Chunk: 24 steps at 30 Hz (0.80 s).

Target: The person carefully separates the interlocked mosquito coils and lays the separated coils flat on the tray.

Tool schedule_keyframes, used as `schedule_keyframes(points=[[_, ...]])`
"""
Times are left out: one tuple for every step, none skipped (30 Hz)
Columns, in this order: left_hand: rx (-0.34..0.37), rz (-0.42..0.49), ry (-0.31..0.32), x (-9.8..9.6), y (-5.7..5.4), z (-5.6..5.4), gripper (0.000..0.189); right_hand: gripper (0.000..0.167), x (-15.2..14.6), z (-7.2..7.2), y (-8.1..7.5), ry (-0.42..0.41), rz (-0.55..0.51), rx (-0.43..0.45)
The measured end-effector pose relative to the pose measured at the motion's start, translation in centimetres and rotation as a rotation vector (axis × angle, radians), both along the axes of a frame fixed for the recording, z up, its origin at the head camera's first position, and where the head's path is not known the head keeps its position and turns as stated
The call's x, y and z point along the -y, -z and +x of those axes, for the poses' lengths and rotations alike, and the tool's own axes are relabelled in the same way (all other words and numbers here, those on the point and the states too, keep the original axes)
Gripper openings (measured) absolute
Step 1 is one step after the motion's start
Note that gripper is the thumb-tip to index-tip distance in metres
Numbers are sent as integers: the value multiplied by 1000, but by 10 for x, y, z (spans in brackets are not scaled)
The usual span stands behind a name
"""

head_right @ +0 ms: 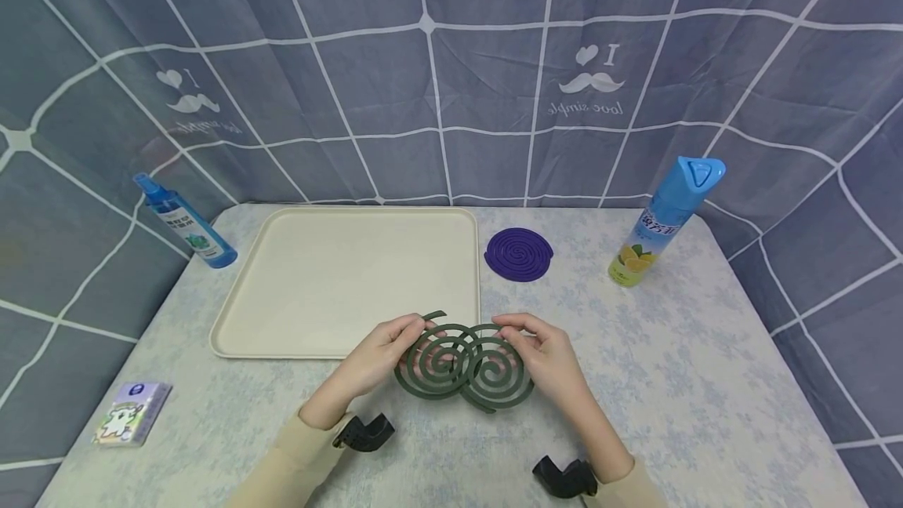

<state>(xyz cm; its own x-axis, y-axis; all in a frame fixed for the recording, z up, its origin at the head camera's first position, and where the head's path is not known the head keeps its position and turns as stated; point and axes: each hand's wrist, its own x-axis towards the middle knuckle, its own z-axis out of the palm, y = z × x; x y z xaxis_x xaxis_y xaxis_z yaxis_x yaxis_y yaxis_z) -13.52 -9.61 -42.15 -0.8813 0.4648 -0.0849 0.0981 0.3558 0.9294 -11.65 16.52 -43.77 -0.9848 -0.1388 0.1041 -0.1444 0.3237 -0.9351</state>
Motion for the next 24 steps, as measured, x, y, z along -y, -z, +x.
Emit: schedule_keyframes(points=[[3,7,-7,0,1,0,40,24,1,0,-1,12,-8,5],[5,14,-16,0,1,0,40,24,1,0,-2,22,-18,9],[6,19,-26,0,2,0,39,24,2,1,-2,34,-29,14],[9,23,-36,0,3,0,39,24,3,1,-3,48,-42,21],[15,31,-46,0,3,0,38,24,3,1,-3,61,-58,28],[17,38,-56,0,3,0,38,25,4,1,-4,73,-75,36],[28,49,-65,0,3,1,37,25,4,1,-4,87,-86,43],[37,60,-73,0,3,1,37,25,5,1,-4,101,-96,49],[46,73,-81,0,3,1,37,25,5,1,-4,113,-103,56],[48,81,-85,0,3,2,37,26,5,1,-4,121,-109,61],[55,96,-94,0,3,2,37,26,5,1,-4,128,-111,65],[60,112,-107,0,3,2,37,27,5,1,-5,142,-110,72],[73,135,-120,0,3,3,38,27,5,1,-5,157,-118,81],[77,151,-138,0,3,3,39,28,5,1,-6,172,-132,89],[78,165,-153,1,3,3,40,29,5,1,-7,185,-149,98],[83,186,-165,1,4,4,41,30,5,1,-8,195,-166,106],[93,207,-178,1,4,4,42,30,4,1,-9,203,-185,112],[100,225,-183,1,4,5,43,31,4,0,-10,207,-206,118],[105,235,-187,1,4,5,44,31,4,0,-12,205,-227,123],[108,240,-187,1,5,5,44,31,3,0,-12,201,-234,126],[115,247,-184,1,5,5,44,30,3,-1,-13,196,-236,132],[123,252,-180,1,4,5,45,30,3,-1,-14,192,-235,145],[127,249,-177,1,4,6,45,31,3,-1,-14,185,-228,160],[132,248,-170,0,4,6,44,32,3,-1,-14,173,-220,173]])
